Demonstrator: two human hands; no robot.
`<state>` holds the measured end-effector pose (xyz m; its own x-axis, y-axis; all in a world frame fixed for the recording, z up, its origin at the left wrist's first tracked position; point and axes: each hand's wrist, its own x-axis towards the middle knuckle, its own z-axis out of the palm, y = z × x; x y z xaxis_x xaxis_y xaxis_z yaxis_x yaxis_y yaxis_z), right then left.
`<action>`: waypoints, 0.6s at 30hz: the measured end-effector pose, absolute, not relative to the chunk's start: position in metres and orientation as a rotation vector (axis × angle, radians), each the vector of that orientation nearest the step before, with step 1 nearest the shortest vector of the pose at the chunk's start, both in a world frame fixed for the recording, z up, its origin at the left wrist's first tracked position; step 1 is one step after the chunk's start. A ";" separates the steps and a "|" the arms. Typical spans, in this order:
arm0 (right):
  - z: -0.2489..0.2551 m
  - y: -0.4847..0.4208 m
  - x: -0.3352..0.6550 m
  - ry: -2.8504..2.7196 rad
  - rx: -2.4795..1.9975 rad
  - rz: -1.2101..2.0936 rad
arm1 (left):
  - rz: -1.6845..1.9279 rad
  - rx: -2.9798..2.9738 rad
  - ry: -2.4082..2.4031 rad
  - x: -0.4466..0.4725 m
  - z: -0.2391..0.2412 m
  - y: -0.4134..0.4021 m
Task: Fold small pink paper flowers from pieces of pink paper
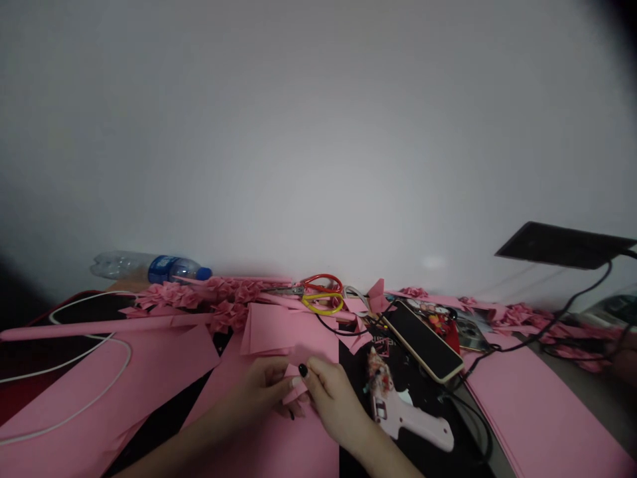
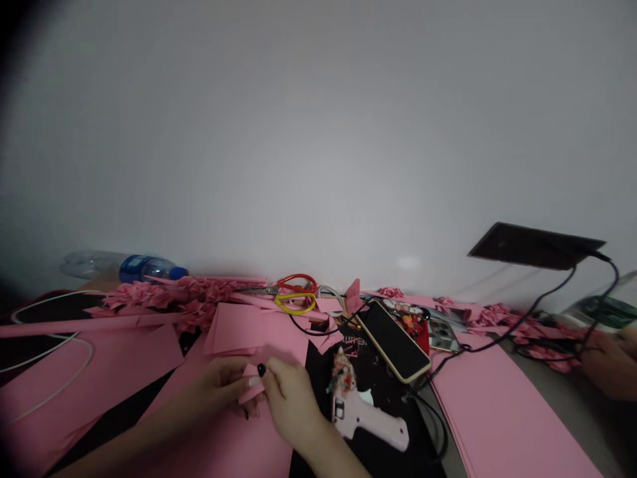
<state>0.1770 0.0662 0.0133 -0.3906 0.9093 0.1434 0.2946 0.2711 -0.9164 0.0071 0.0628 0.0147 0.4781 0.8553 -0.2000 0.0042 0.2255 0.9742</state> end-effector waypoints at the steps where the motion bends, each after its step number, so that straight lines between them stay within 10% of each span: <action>1: 0.012 0.066 0.177 -1.844 -1.080 1.121 | 0.709 1.202 0.907 0.007 0.017 0.062; 18: 0.003 0.071 0.179 -1.623 -1.222 1.001 | 0.681 1.072 0.930 0.005 0.009 0.065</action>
<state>0.1790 0.0708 0.0028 -0.1623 0.9737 0.1598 0.2943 0.2023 -0.9340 0.0050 0.0653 0.0093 0.4622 0.8361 -0.2953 -0.0287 0.3470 0.9374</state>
